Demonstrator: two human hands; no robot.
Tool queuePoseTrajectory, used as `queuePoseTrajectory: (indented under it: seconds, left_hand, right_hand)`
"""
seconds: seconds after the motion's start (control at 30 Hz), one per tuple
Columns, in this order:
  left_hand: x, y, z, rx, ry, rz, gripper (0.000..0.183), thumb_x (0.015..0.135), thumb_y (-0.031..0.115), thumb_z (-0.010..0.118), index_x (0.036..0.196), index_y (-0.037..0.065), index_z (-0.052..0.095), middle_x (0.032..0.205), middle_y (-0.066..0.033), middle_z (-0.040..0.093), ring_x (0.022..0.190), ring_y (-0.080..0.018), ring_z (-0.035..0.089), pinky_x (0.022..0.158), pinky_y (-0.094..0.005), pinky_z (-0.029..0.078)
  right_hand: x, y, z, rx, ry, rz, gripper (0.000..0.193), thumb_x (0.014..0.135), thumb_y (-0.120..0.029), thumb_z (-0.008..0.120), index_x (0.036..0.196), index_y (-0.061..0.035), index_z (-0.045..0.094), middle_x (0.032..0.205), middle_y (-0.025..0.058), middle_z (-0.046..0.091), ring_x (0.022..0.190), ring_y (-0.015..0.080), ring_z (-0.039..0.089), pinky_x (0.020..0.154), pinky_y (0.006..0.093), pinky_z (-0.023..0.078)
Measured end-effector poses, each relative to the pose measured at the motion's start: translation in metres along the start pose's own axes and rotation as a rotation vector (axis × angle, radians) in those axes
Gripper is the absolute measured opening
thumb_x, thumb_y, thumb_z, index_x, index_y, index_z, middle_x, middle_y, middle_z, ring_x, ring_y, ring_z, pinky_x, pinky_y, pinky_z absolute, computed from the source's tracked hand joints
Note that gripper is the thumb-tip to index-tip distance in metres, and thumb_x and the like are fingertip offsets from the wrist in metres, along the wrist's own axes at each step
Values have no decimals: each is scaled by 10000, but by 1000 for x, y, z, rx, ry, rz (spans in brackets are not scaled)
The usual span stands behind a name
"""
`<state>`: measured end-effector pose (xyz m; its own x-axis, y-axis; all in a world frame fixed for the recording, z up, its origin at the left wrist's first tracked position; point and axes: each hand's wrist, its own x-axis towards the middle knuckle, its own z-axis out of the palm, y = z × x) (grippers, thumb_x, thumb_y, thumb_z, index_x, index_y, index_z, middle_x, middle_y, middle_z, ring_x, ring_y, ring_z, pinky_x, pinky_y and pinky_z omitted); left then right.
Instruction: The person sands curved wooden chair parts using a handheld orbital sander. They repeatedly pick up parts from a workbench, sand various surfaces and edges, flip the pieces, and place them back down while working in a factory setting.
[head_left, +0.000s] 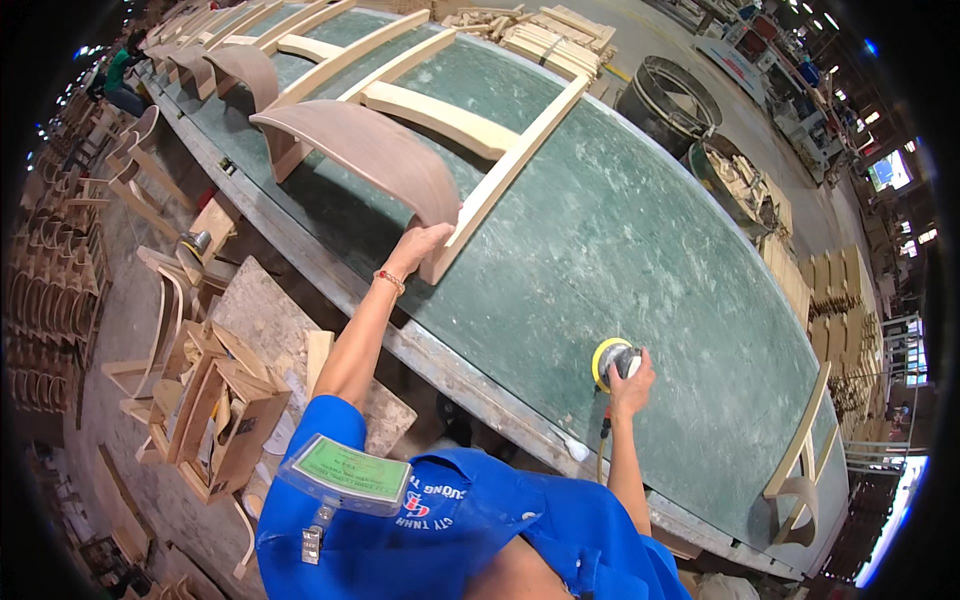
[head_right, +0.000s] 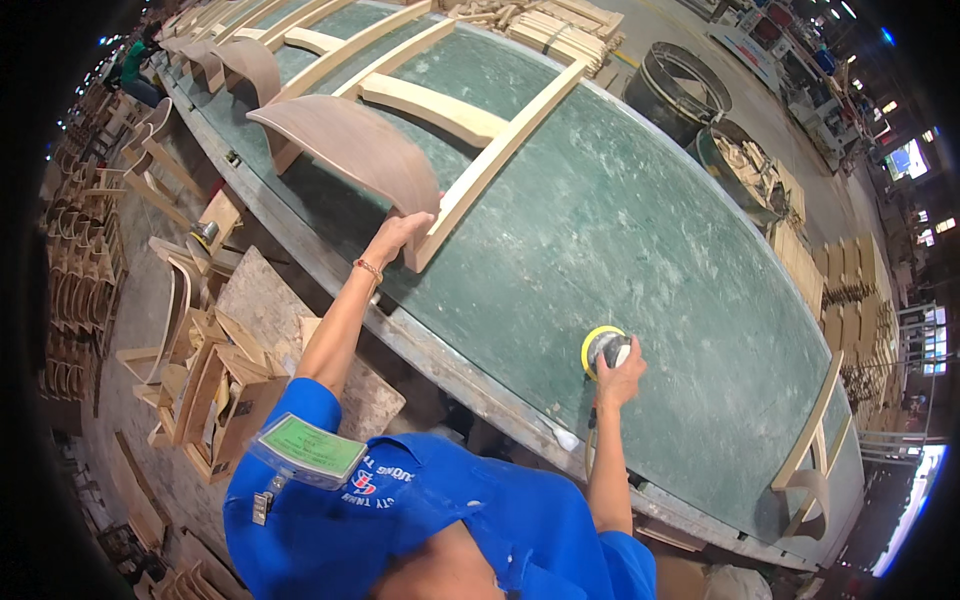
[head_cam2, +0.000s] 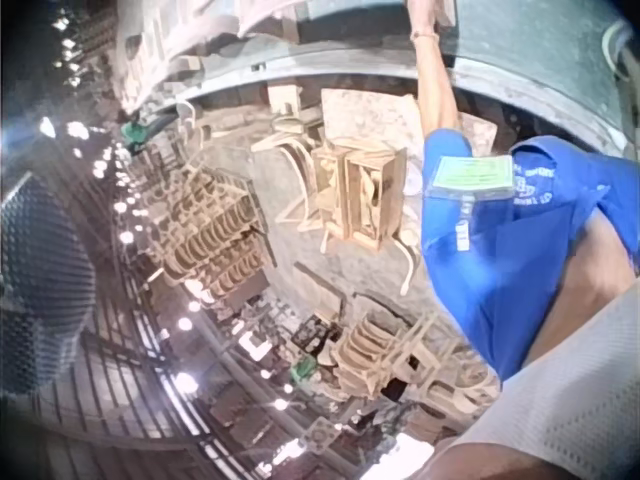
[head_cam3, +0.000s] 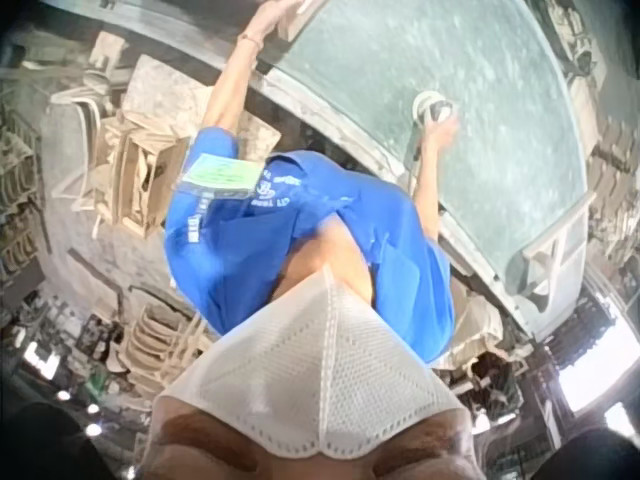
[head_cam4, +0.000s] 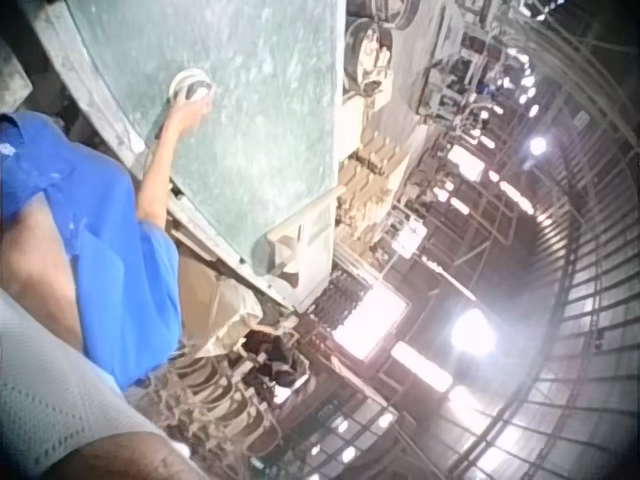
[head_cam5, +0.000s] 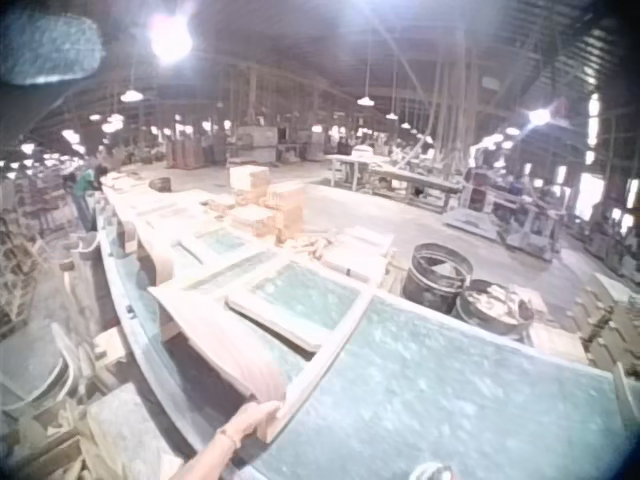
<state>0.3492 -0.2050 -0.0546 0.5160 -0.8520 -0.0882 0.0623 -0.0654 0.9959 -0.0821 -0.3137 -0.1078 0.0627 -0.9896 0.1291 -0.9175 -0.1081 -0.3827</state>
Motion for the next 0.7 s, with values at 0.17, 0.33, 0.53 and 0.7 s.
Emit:
queuePoseTrajectory:
  seconds: [0.17,0.33,0.53,0.7]
  left_hand:
    - [-46,88,69,-118,-140,182,370,807,120,566,1158,21,624,1169,-71,626,1046,-153,568,938,-307,426]
    - [-118,185,77,-344,-154,227,510,846,262,580,1251,-35,495,1210,-190,584,1063,-257,606,916,-355,496]
    - [-162,236,78,-886,-78,243,797,842,649,529,1248,-33,458,1144,-237,583,942,-295,655,773,-358,586]
    - [-166,231,79,-834,-84,268,821,821,664,549,1247,-32,456,1129,-256,575,919,-297,657,758,-367,588]
  right_hand:
    - [-6,12,-3,-4,-13,16,780,699,-326,775,1375,-232,396,1161,148,507,1018,346,584,813,456,502]
    - [-7,8,-13,98,-141,8,770,718,-274,763,1383,-160,393,1211,203,501,1096,375,533,905,458,450]
    - [-43,9,-38,6,56,-714,765,718,-152,761,1374,-45,381,1288,249,463,1163,412,473,964,455,390]
    - [-121,59,-46,169,-311,-691,562,699,-157,760,1183,-27,506,1033,192,532,988,379,520,839,444,427]
